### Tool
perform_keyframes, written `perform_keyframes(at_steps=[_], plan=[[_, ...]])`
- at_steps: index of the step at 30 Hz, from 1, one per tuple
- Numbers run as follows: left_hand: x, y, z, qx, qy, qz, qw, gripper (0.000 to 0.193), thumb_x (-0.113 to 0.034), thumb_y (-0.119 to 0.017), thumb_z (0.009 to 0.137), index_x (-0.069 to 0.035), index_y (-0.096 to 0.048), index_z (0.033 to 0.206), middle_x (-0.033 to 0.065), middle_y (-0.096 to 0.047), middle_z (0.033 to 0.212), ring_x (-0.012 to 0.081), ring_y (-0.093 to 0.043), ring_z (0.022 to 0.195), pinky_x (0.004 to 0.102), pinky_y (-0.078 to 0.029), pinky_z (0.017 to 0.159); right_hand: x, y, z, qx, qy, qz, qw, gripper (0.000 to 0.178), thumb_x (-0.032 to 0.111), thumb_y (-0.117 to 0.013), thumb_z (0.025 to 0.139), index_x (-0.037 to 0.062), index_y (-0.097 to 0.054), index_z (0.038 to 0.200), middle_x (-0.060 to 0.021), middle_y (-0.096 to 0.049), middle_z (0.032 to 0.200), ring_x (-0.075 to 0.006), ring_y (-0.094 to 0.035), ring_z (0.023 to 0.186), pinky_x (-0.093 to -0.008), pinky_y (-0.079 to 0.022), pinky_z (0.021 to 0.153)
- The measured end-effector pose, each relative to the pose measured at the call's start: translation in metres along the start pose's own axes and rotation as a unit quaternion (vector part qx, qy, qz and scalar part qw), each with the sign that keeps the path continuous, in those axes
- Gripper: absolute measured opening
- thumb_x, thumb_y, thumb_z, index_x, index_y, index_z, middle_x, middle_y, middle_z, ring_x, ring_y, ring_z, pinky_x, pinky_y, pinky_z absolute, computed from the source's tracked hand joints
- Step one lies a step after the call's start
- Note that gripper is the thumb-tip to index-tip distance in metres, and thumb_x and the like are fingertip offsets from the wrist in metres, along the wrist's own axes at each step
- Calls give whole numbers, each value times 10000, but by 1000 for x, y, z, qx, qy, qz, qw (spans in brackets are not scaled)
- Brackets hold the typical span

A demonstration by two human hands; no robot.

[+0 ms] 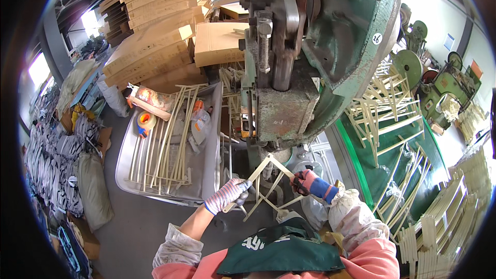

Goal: The person repeatedly picks up wooden frame components from a conveyor belt, positions them under a press machine, and secures the joints. The person then places the assembled frames back onto the conveyor belt. The process is repeated for multiple units.

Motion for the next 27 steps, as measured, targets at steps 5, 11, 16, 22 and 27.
perform_keyframes(at_steps=[5,11,16,22,27], plan=[[-16,-5,0,-141,-150,329,922,209,-239,-578,884,-40,-582,821,10,-501,590,99,-468,539,265,-411,473,0,-4,1,9,21,33,999,230,253,-559,889,53,-607,788,4,-582,603,-67,-475,421,-205,-322,367],[-38,-27,-37,-213,-190,400,871,203,-202,-599,870,-11,-612,804,-3,-515,545,75,-445,490,265,-390,458,5,-10,-34,43,58,95,993,244,253,-557,895,29,-594,806,-26,-576,602,-80,-479,403,-210,-316,354],[-42,-59,-83,-243,-213,430,843,354,-336,-618,847,14,-634,797,125,-458,524,140,-369,496,334,-380,480,8,1,-96,103,44,54,992,241,281,-576,881,52,-606,812,28,-543,608,-20,-422,419,-175,-297,375],[-5,-84,-105,-277,-189,512,791,364,-367,-642,822,-3,-649,802,128,-469,521,140,-383,479,327,-371,467,-34,-5,-135,99,50,102,989,235,246,-567,892,29,-619,818,11,-562,623,-40,-429,420,-188,-311,378],[43,-91,-120,-304,-144,444,830,345,-369,-657,806,-24,-667,802,104,-547,542,154,-448,465,316,-403,484,-82,-29,-138,116,12,113,987,248,274,-551,905,39,-624,878,25,-572,670,-27,-442,463,-178,-332,412]])
Point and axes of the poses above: each hand's wrist, its own z-axis towards the middle knuckle, its own y-axis out of the back of the hand, x = y × z, the point moved 6 cm from there along z, towards the middle knuckle
